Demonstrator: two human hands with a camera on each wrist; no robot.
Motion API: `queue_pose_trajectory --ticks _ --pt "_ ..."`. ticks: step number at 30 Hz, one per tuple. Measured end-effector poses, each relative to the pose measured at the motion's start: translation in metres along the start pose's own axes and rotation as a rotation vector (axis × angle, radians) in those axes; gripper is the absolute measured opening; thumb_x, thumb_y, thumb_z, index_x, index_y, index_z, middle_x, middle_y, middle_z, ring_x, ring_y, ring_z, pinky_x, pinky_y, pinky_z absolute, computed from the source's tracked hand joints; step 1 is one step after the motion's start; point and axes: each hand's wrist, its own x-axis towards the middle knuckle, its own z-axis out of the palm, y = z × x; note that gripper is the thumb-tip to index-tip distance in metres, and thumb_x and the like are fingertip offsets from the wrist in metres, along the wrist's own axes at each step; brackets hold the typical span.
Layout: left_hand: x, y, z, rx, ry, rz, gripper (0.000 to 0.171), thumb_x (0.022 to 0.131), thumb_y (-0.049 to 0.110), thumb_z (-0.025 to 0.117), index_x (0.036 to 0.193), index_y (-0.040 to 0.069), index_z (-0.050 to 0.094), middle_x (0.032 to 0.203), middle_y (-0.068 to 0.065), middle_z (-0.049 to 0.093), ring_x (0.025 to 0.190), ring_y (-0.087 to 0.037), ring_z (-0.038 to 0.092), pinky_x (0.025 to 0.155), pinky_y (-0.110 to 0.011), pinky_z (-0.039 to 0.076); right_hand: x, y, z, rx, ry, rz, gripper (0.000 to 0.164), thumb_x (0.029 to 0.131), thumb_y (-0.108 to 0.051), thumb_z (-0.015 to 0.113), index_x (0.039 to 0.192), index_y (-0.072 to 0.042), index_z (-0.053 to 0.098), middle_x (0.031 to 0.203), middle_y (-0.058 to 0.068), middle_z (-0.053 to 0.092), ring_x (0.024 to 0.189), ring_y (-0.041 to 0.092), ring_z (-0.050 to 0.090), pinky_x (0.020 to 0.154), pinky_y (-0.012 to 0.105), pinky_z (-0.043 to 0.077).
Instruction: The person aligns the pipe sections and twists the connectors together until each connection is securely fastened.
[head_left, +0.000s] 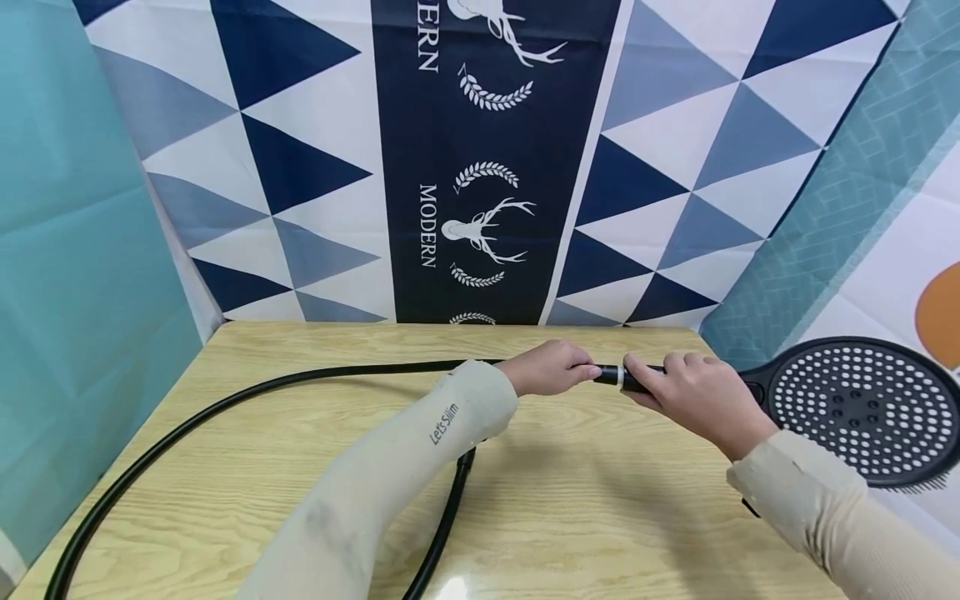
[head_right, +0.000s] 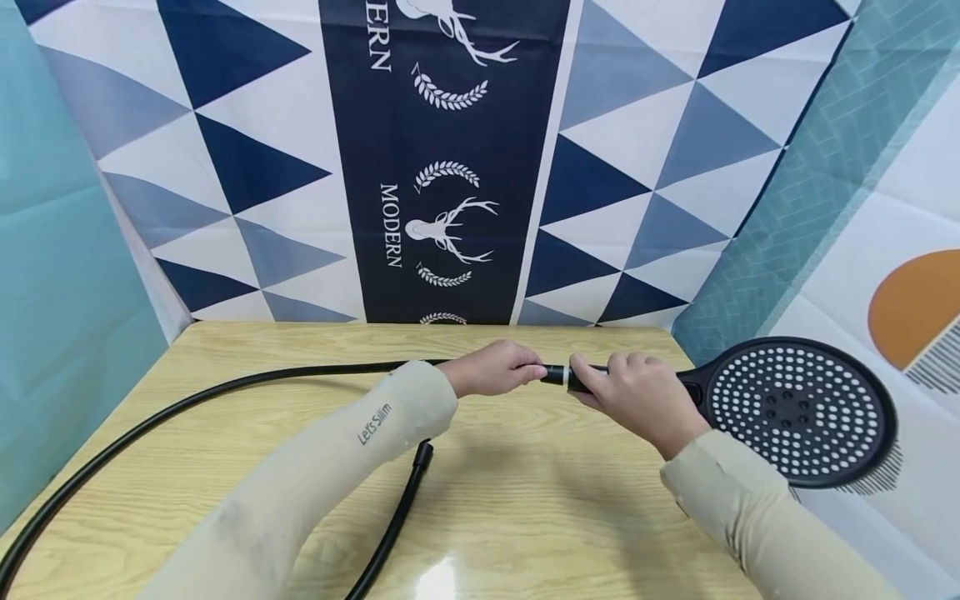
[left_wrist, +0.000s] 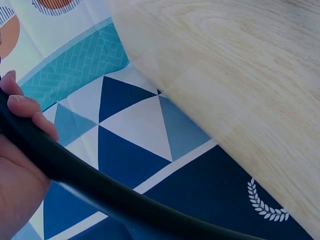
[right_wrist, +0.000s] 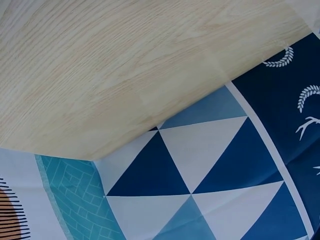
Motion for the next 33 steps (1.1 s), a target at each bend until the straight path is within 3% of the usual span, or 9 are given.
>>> queue_pose_trajectory --ticks 5,11,16,22,33 --pt "0.001 0.004 -0.003 0.058 0.020 0.024 0.027 0.101 0.020 0.050 0.105 0.001 0.069 0.069 0.002 0.046 0.063 -0.010 0.043 0.061 -0.019 0.034 -0.001 0.001 -0.001 -0.002 0.010 0.021 0.046 0.105 -0.044 0.021 0.098 -0.005 0.045 0.049 0.008 0.029 0.034 0.021 0.027 0.029 0.029 0.021" --pt "0.003 0.006 -0.005 0.108 0.022 0.061 0.025 0.101 0.019 0.050 0.099 0.002 0.068 0.070 0.002 0.045 0.065 -0.010 0.043 0.062 -0.019 0.034 -0.004 0.001 0.001 0.011 0.030 0.040 0.047 0.105 -0.045 0.023 0.098 -0.005 0.046 0.049 0.008 0.029 0.035 0.021 0.027 0.029 0.029 0.021" --pt "0.003 0.009 -0.008 0.151 0.015 0.035 0.027 0.102 0.022 0.049 0.105 0.003 0.068 0.074 0.002 0.048 0.068 -0.010 0.045 0.064 -0.019 0.035 -0.005 0.003 0.003 0.017 0.041 0.046 0.046 0.105 -0.044 0.024 0.098 -0.005 0.047 0.049 0.007 0.028 0.034 0.019 0.024 0.030 0.028 0.019" --pt "0.003 0.012 -0.010 0.146 0.029 0.039 0.024 0.100 0.022 0.053 0.106 0.003 0.068 0.075 0.002 0.051 0.068 -0.010 0.046 0.063 -0.018 0.035 -0.004 0.004 0.004 0.012 0.071 0.053 0.045 0.105 -0.044 0.025 0.098 -0.006 0.047 0.048 0.007 0.027 0.034 0.019 0.024 0.030 0.028 0.019" --pt "0.000 0.010 -0.010 0.117 0.036 0.046 0.022 0.101 0.019 0.052 0.099 0.002 0.067 0.071 0.002 0.047 0.064 -0.010 0.043 0.060 -0.018 0.034 0.000 0.004 0.003 0.016 0.047 0.043 0.047 0.105 -0.044 0.023 0.099 -0.005 0.049 0.048 0.008 0.029 0.033 0.018 0.024 0.031 0.028 0.019"
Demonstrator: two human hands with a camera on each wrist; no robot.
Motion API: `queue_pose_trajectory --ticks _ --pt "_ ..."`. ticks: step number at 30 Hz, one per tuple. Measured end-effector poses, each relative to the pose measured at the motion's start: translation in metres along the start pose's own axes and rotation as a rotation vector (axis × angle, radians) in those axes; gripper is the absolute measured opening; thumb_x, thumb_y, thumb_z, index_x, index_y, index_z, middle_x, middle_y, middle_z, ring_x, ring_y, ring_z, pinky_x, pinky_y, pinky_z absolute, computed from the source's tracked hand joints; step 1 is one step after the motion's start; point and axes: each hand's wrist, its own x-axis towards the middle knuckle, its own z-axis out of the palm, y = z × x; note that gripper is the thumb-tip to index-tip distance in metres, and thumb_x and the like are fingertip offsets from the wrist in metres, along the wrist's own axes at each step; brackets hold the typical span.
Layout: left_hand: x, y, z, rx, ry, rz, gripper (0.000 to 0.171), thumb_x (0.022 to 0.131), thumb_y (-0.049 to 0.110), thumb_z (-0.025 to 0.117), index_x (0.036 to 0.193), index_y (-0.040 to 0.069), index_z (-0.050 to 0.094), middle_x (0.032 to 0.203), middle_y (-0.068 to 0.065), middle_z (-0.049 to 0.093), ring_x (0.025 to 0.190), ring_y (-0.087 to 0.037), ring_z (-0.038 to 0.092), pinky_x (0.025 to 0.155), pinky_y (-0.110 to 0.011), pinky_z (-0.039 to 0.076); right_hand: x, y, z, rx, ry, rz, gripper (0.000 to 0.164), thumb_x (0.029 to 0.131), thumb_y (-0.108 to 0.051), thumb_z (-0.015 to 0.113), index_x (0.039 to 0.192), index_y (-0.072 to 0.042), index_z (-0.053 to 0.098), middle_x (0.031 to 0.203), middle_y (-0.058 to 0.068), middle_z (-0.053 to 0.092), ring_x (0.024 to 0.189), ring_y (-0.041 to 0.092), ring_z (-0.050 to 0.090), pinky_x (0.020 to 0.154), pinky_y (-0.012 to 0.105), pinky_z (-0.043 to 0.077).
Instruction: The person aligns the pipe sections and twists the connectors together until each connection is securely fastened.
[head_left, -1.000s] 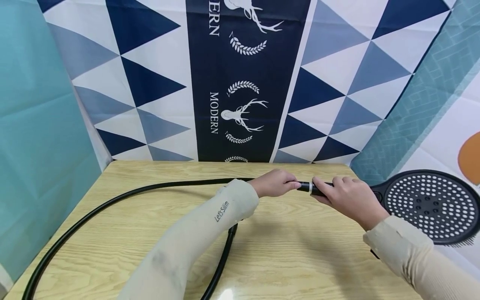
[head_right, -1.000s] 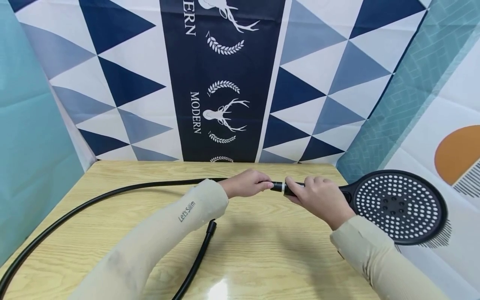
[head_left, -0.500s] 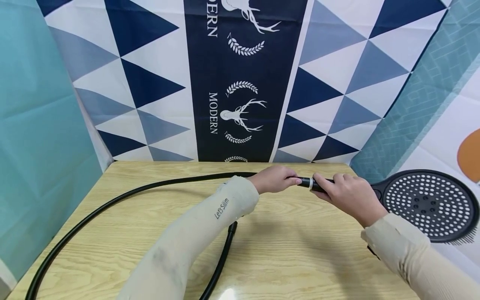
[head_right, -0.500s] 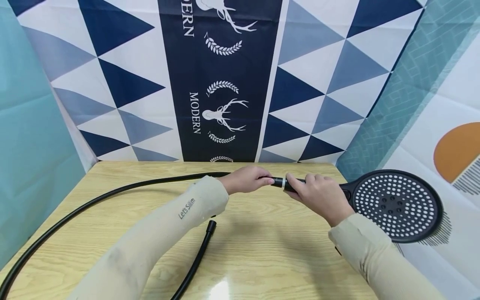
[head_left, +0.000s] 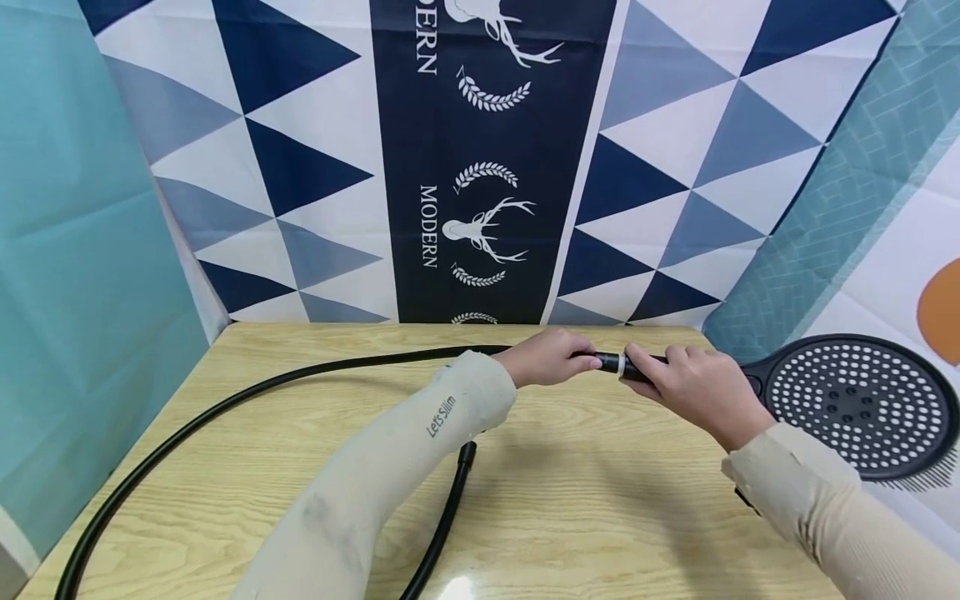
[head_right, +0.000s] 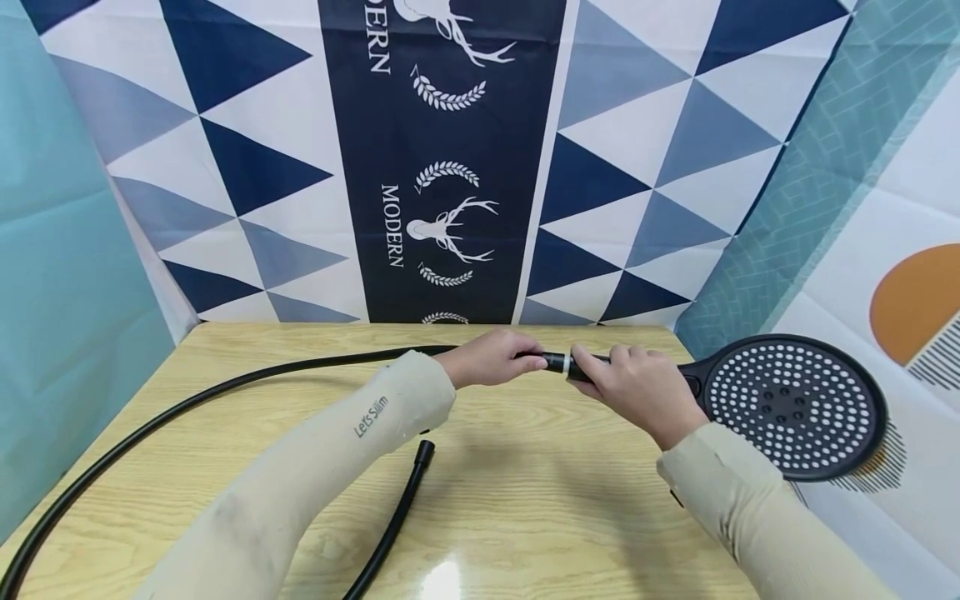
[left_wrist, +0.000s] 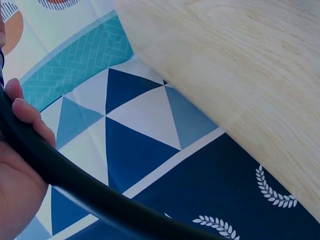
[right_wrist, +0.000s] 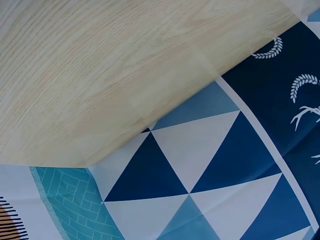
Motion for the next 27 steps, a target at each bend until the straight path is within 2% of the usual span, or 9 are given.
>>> queue_pose_trajectory --ticks 3,9,17,27 --pt "-0.0001 -0.0008 0.0005 0.015 0.004 0.001 0.023 0.101 0.019 0.051 0.096 0.002 0.067 0.070 0.002 0.046 0.064 -0.010 0.043 0.061 -0.019 0.034 0.0007 -0.0013 -0.0004 0.000 0.000 0.004 0.047 0.105 -0.044 0.023 0.099 -0.005 0.048 0.048 0.008 0.029 0.034 0.018 0.024 0.031 0.028 0.019" --pt "-0.0002 -0.0013 0.0011 0.019 0.001 -0.016 0.025 0.101 0.021 0.051 0.103 0.002 0.068 0.074 0.002 0.049 0.070 -0.011 0.046 0.065 -0.019 0.036 0.0005 -0.0043 0.0002 0.009 -0.003 0.018 0.047 0.105 -0.046 0.023 0.099 -0.005 0.046 0.049 0.007 0.028 0.035 0.019 0.025 0.031 0.027 0.018" --pt "-0.0015 -0.0023 -0.0007 0.059 -0.004 -0.029 0.026 0.101 0.022 0.051 0.100 0.003 0.068 0.073 0.002 0.047 0.067 -0.010 0.045 0.063 -0.019 0.035 0.0015 -0.0075 0.0022 0.009 -0.009 0.032 0.047 0.105 -0.045 0.023 0.099 -0.005 0.047 0.048 0.007 0.028 0.035 0.017 0.023 0.031 0.028 0.019" --pt "-0.0021 0.0014 -0.0018 0.041 -0.004 0.023 0.022 0.100 0.020 0.054 0.102 0.003 0.068 0.073 0.002 0.049 0.067 -0.009 0.045 0.062 -0.017 0.035 0.0013 -0.0049 -0.0046 0.009 -0.009 0.016 0.047 0.105 -0.045 0.021 0.099 -0.006 0.046 0.048 0.008 0.028 0.034 0.018 0.024 0.030 0.028 0.020"
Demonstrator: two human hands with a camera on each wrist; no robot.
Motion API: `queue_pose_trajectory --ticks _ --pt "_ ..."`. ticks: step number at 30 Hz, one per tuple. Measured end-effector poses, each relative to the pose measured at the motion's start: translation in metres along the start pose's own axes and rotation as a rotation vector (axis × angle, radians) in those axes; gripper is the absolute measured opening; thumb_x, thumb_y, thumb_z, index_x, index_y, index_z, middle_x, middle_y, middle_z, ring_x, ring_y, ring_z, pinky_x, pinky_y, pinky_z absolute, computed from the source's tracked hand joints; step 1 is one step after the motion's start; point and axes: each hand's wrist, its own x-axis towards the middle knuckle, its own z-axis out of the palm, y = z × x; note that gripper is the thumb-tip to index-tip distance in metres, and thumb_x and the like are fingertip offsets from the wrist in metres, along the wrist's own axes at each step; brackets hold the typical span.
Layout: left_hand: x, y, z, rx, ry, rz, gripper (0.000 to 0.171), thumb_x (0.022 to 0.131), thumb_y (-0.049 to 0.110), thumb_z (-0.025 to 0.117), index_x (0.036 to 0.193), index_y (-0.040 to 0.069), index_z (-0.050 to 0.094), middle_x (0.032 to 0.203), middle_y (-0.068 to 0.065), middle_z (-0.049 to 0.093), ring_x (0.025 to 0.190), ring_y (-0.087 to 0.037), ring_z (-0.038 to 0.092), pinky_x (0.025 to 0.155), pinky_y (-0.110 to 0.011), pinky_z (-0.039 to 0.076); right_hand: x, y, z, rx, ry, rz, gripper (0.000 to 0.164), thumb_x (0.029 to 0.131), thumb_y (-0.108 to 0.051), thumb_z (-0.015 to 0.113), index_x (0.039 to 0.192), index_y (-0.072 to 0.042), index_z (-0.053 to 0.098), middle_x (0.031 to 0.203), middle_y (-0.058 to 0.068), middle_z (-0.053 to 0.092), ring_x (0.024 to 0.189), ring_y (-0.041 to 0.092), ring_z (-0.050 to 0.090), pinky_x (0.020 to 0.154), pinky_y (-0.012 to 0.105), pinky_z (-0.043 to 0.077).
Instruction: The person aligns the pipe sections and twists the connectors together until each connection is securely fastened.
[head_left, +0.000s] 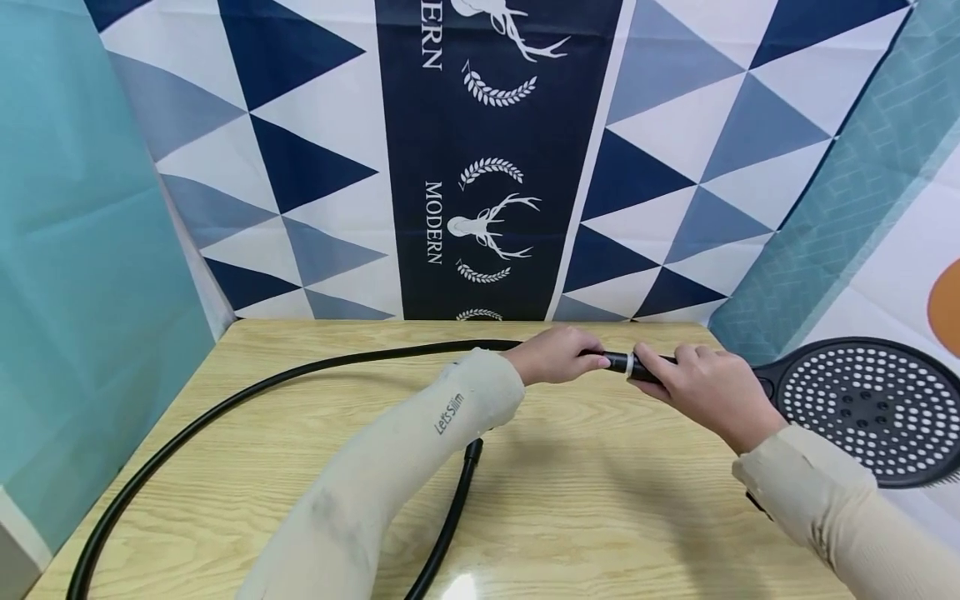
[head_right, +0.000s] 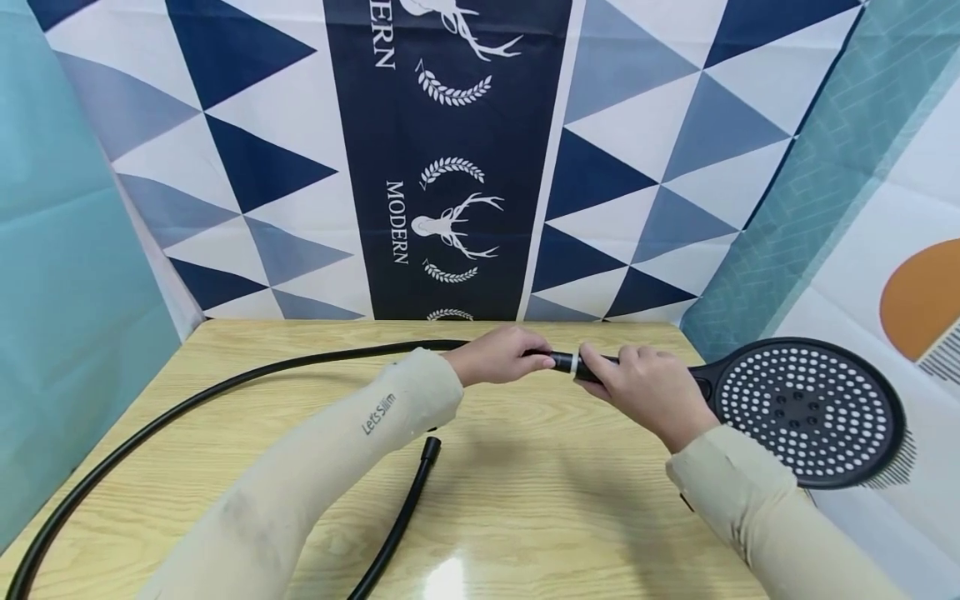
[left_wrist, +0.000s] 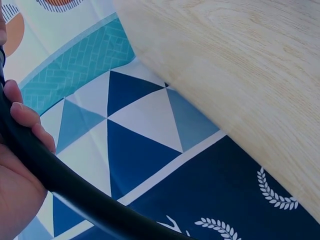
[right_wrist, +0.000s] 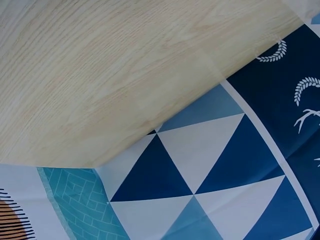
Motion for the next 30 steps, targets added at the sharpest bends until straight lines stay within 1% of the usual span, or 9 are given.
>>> queue_pose_trajectory --ticks 3,5,11,15,20,26,30 --pt "-0.001 0.000 0.000 -0.008 0.003 0.021 0.020 0.099 0.018 0.055 0.100 0.002 0.068 0.072 0.002 0.048 0.067 -0.009 0.044 0.062 -0.017 0.034 0.000 0.000 -0.002 -0.003 0.004 -0.008 0.046 0.105 -0.045 0.022 0.099 -0.006 0.046 0.049 0.008 0.027 0.034 0.018 0.023 0.030 0.028 0.019" --pt "-0.001 0.000 0.000 -0.015 0.000 0.020 0.020 0.099 0.018 0.056 0.099 0.003 0.068 0.071 0.002 0.048 0.066 -0.009 0.044 0.061 -0.017 0.034 -0.001 -0.001 -0.002 -0.005 -0.005 -0.007 0.046 0.105 -0.045 0.021 0.100 -0.007 0.047 0.049 0.007 0.027 0.035 0.017 0.023 0.030 0.028 0.019" --pt "-0.002 0.000 0.001 -0.028 -0.006 0.021 0.021 0.099 0.018 0.055 0.102 0.002 0.068 0.072 0.002 0.049 0.067 -0.010 0.045 0.062 -0.018 0.035 -0.004 -0.002 -0.005 -0.012 -0.043 0.005 0.055 0.105 -0.045 0.018 0.116 -0.010 0.059 0.048 0.009 0.032 0.035 0.017 0.024 0.029 0.029 0.024" --pt "-0.001 0.000 0.001 -0.011 -0.001 0.032 0.022 0.099 0.017 0.054 0.105 0.002 0.069 0.074 0.001 0.050 0.069 -0.009 0.046 0.064 -0.017 0.036 -0.004 -0.002 -0.007 -0.009 -0.054 0.003 0.059 0.105 -0.045 0.017 0.123 -0.011 0.061 0.048 0.010 0.035 0.035 0.018 0.026 0.029 0.031 0.027" --pt "0.000 0.001 0.001 -0.017 0.002 0.038 0.022 0.099 0.017 0.055 0.106 0.001 0.069 0.074 0.001 0.051 0.070 -0.009 0.046 0.064 -0.017 0.036 -0.005 -0.001 -0.008 -0.006 -0.053 -0.001 0.058 0.105 -0.045 0.018 0.125 -0.011 0.061 0.049 0.010 0.035 0.035 0.017 0.026 0.029 0.031 0.027" --pt "0.001 0.001 0.002 -0.041 0.010 0.037 0.020 0.098 0.016 0.056 0.104 0.001 0.068 0.075 0.001 0.051 0.069 -0.010 0.046 0.064 -0.017 0.036 -0.009 -0.001 -0.003 0.012 -0.017 0.010 0.057 0.105 -0.046 0.020 0.124 -0.011 0.061 0.049 0.011 0.036 0.035 0.019 0.027 0.029 0.032 0.026" --pt "0.001 0.000 0.003 -0.038 0.011 0.045 0.019 0.098 0.015 0.056 0.103 0.001 0.067 0.077 0.000 0.052 0.071 -0.011 0.047 0.065 -0.018 0.036 -0.010 -0.002 -0.001 0.021 -0.006 0.014 0.057 0.105 -0.046 0.021 0.123 -0.011 0.061 0.049 0.013 0.037 0.035 0.021 0.029 0.029 0.033 0.025"
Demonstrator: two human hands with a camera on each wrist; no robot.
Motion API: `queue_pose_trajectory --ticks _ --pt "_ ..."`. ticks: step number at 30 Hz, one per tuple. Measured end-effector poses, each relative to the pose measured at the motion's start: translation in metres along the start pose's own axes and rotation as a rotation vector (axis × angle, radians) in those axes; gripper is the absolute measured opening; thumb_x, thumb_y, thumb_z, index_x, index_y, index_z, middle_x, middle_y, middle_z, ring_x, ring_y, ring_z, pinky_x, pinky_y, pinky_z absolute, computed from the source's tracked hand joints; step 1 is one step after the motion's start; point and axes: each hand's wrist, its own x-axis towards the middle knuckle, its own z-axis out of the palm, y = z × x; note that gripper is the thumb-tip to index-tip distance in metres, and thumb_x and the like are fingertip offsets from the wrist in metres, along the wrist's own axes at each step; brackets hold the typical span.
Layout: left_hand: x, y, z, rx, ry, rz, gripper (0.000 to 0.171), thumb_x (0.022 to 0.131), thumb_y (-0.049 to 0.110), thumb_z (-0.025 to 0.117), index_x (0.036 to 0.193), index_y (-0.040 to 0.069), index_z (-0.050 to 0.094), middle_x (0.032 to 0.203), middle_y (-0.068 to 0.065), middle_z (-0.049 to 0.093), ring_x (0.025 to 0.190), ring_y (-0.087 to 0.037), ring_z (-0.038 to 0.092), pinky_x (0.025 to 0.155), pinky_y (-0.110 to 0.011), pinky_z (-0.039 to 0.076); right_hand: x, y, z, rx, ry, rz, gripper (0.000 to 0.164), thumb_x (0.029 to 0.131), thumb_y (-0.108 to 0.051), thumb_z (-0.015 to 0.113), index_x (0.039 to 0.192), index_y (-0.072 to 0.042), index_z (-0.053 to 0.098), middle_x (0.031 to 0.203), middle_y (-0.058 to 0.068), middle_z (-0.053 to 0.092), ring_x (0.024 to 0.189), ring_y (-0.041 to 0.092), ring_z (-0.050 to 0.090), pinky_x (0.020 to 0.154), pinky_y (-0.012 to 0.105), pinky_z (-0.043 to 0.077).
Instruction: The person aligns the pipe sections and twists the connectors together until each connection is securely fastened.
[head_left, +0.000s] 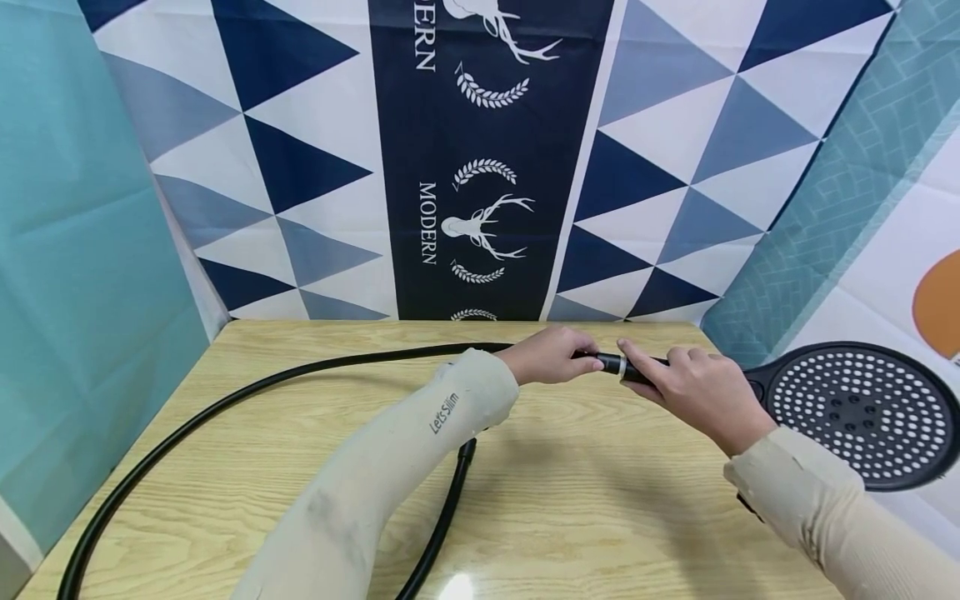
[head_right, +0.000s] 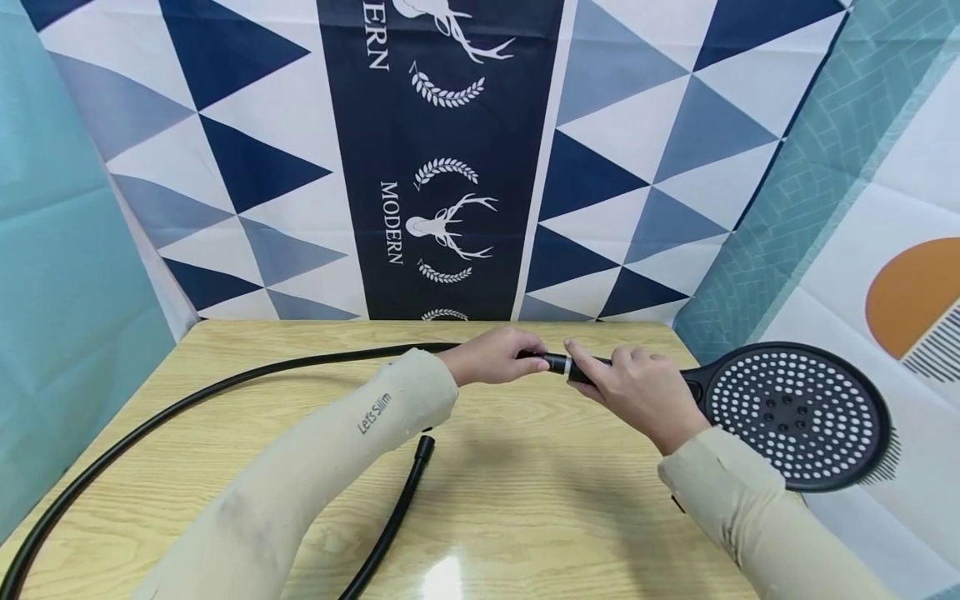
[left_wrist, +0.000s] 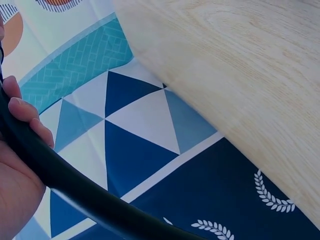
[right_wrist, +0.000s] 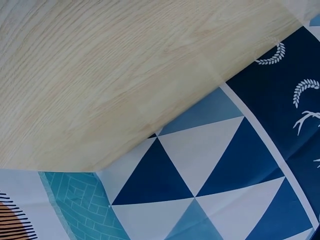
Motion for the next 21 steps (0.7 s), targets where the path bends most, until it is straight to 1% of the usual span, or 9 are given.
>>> queue_pose_trajectory --ticks 4,7,10,13,16,18,21 --pt "0.002 0.000 0.000 0.008 -0.002 0.015 0.019 0.098 0.015 0.057 0.103 0.000 0.067 0.078 0.000 0.053 0.073 -0.012 0.048 0.067 -0.019 0.037 -0.001 0.001 0.000 -0.001 0.006 0.001 0.057 0.105 -0.047 0.020 0.122 -0.010 0.061 0.049 0.013 0.037 0.035 0.021 0.028 0.029 0.033 0.025" --pt "0.002 -0.002 0.002 -0.011 0.003 0.022 0.019 0.098 0.014 0.055 0.102 0.000 0.068 0.076 0.000 0.051 0.071 -0.012 0.046 0.066 -0.019 0.037 -0.001 0.001 0.001 0.000 0.015 0.000 0.058 0.105 -0.047 0.021 0.121 -0.010 0.062 0.049 0.013 0.036 0.034 0.021 0.028 0.029 0.032 0.024" --pt "0.002 -0.004 0.005 -0.047 0.006 0.008 0.021 0.100 0.013 0.052 0.094 0.000 0.067 0.071 0.000 0.048 0.065 -0.011 0.044 0.062 -0.019 0.035 -0.001 -0.001 0.002 0.000 0.021 -0.009 0.058 0.105 -0.046 0.021 0.120 -0.009 0.062 0.049 0.013 0.035 0.034 0.021 0.027 0.029 0.031 0.023" --pt "0.002 -0.007 0.008 -0.068 -0.001 -0.017 0.025 0.101 0.014 0.050 0.089 0.000 0.067 0.067 0.002 0.046 0.061 -0.010 0.041 0.059 -0.019 0.034 -0.002 -0.002 0.002 -0.004 0.009 -0.018 0.058 0.105 -0.047 0.021 0.120 -0.009 0.062 0.048 0.012 0.035 0.034 0.020 0.027 0.030 0.029 0.022" --pt "0.003 -0.007 0.010 -0.064 -0.006 -0.023 0.024 0.101 0.015 0.051 0.093 0.000 0.069 0.067 0.002 0.046 0.062 -0.009 0.042 0.060 -0.018 0.034 -0.003 -0.002 0.001 -0.011 -0.016 -0.017 0.060 0.105 -0.048 0.019 0.120 -0.009 0.062 0.048 0.010 0.035 0.034 0.019 0.028 0.030 0.029 0.023" --pt "0.004 -0.006 0.011 -0.061 -0.006 -0.018 0.024 0.100 0.015 0.052 0.099 0.000 0.070 0.068 0.002 0.047 0.064 -0.009 0.043 0.061 -0.018 0.035 -0.003 -0.001 0.000 -0.017 -0.029 -0.016 0.060 0.104 -0.048 0.019 0.120 -0.009 0.062 0.048 0.010 0.035 0.034 0.019 0.028 0.031 0.028 0.022" --pt "0.005 -0.005 0.010 -0.045 -0.005 -0.008 0.023 0.100 0.014 0.053 0.102 0.000 0.071 0.068 0.002 0.047 0.065 -0.010 0.044 0.063 -0.018 0.036 -0.003 0.001 -0.002 -0.027 -0.035 -0.022 0.061 0.104 -0.050 0.018 0.119 -0.010 0.062 0.048 0.009 0.034 0.034 0.019 0.027 0.031 0.029 0.022"
